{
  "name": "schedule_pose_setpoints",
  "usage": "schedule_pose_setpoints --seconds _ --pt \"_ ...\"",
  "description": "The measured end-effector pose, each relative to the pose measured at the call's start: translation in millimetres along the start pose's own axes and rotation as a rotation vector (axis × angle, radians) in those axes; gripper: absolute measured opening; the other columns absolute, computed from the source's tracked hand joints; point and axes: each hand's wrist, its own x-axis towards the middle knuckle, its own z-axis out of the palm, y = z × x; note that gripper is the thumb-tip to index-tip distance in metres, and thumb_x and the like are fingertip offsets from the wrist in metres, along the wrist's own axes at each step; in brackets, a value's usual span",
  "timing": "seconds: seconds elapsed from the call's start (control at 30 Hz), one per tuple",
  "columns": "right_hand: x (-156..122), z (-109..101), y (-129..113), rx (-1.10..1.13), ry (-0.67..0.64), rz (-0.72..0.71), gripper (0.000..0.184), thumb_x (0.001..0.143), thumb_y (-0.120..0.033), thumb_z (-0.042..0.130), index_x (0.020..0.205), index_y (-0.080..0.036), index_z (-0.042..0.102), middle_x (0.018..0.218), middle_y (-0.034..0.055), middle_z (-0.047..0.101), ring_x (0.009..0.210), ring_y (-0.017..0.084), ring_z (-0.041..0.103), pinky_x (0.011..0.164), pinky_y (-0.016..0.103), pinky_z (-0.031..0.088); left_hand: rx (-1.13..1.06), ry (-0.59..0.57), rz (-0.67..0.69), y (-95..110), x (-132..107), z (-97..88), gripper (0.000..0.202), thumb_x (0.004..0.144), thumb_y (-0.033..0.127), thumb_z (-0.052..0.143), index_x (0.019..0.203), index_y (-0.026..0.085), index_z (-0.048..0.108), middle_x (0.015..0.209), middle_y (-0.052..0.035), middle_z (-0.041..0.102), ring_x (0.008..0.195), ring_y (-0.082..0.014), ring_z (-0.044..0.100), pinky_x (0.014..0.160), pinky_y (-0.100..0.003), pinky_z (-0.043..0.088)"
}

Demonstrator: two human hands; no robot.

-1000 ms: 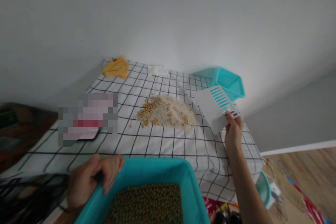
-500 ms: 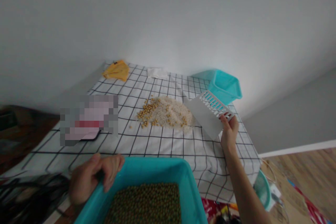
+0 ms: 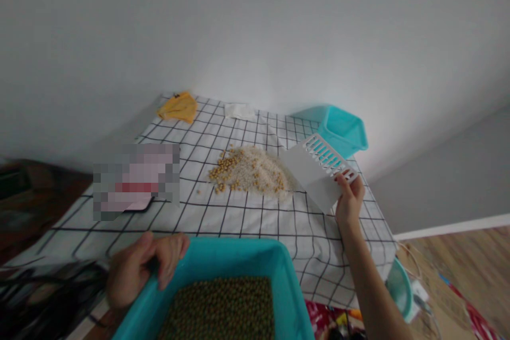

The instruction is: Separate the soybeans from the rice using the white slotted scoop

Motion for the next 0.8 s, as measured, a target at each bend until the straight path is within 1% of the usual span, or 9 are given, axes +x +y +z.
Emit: schedule_pose_setpoints --seconds 0.13,0.23,0.37,0.47,0.5,0.6,0.63,0.8 --pt "-1 -1 1 -0.081 -0.029 -0.011 0.02 0.077 -0.037 0.074 0.08 -0.02 0.064 0.075 -0.0021 0.062 0.071 0.015 0.052 0.071 0.028 0.037 0.001 -0.047 -0.008 1 2 -1.9 0.062 0.102 0.05 0.038 0.055 0.028 0.073 0.044 -0.0027 0.063 0.046 -0.0218 0.054 0.074 -0.043 0.043" --pt "-1 -2 1 -0.079 -0.029 -0.018 0.02 0.077 -0.037 0.074 0.081 -0.02 0.064 0.074 -0.0024 0.061 0.071 0.015 0.051 0.07 0.028 0.037 -0.02 -0.014 -0.03 2 3 0.8 0.062 0.102 0.049 0.04 0.053 0.027 0.072 0.043 -0.0027 0.062 0.046 -0.0217 0.053 0.073 -0.043 0.043" --pt "3 -2 3 -0.025 -0.004 -0.01 0.021 0.075 -0.037 0.075 0.08 -0.02 0.064 0.074 -0.0029 0.061 0.071 0.015 0.051 0.071 0.027 0.037 -0.047 0.023 -0.003 0 5 11.3 0.063 0.102 0.049 0.041 0.051 0.026 0.069 0.041 -0.0027 0.059 0.045 -0.0202 0.049 0.065 -0.04 0.04" --pt "6 -2 5 -0.018 -0.015 0.018 0.024 0.073 -0.039 0.076 0.079 -0.02 0.063 0.072 -0.0029 0.06 0.07 0.015 0.051 0.07 0.028 0.036 -0.025 0.015 0.019 0 6 22.4 0.063 0.101 0.051 0.043 0.05 0.024 0.069 0.041 -0.003 0.06 0.045 -0.0197 0.049 0.064 -0.04 0.04" --pt "6 -2 5 -0.021 -0.017 0.02 0.024 0.073 -0.039 0.076 0.078 -0.02 0.063 0.071 -0.0032 0.06 0.069 0.015 0.051 0.069 0.027 0.036 -0.016 0.028 0.018 1 6 26.4 0.063 0.101 0.051 0.044 0.049 0.024 0.068 0.041 -0.0031 0.059 0.045 -0.0196 0.049 0.065 -0.04 0.04" --pt "4 -1 3 -0.038 -0.011 0.001 0.024 0.073 -0.039 0.076 0.078 -0.02 0.062 0.07 -0.0035 0.058 0.068 0.015 0.05 0.067 0.027 0.035 -0.02 0.131 -0.004 4 5 37.4 0.064 0.101 0.049 0.044 0.046 0.023 0.064 0.039 -0.0024 0.057 0.045 -0.0188 0.047 0.067 -0.04 0.04" --pt "3 -1 1 -0.045 -0.01 -0.009 0.023 0.074 -0.038 0.075 0.079 -0.02 0.063 0.071 -0.0033 0.059 0.069 0.015 0.05 0.068 0.028 0.036 -0.025 0.146 -0.005 5 6 40.2 0.064 0.101 0.049 0.044 0.046 0.023 0.064 0.038 -0.002 0.056 0.044 -0.0183 0.046 0.067 -0.039 0.039" --pt "-2 1 -6 -0.071 -0.009 -0.036 0.021 0.076 -0.038 0.073 0.081 -0.02 0.063 0.073 -0.0023 0.059 0.071 0.016 0.051 0.068 0.029 0.037 -0.026 0.046 0.057 5 17 48.5 0.065 0.102 0.048 0.047 0.046 0.022 0.067 0.039 -0.0029 0.057 0.045 -0.018 0.047 0.068 -0.039 0.04"
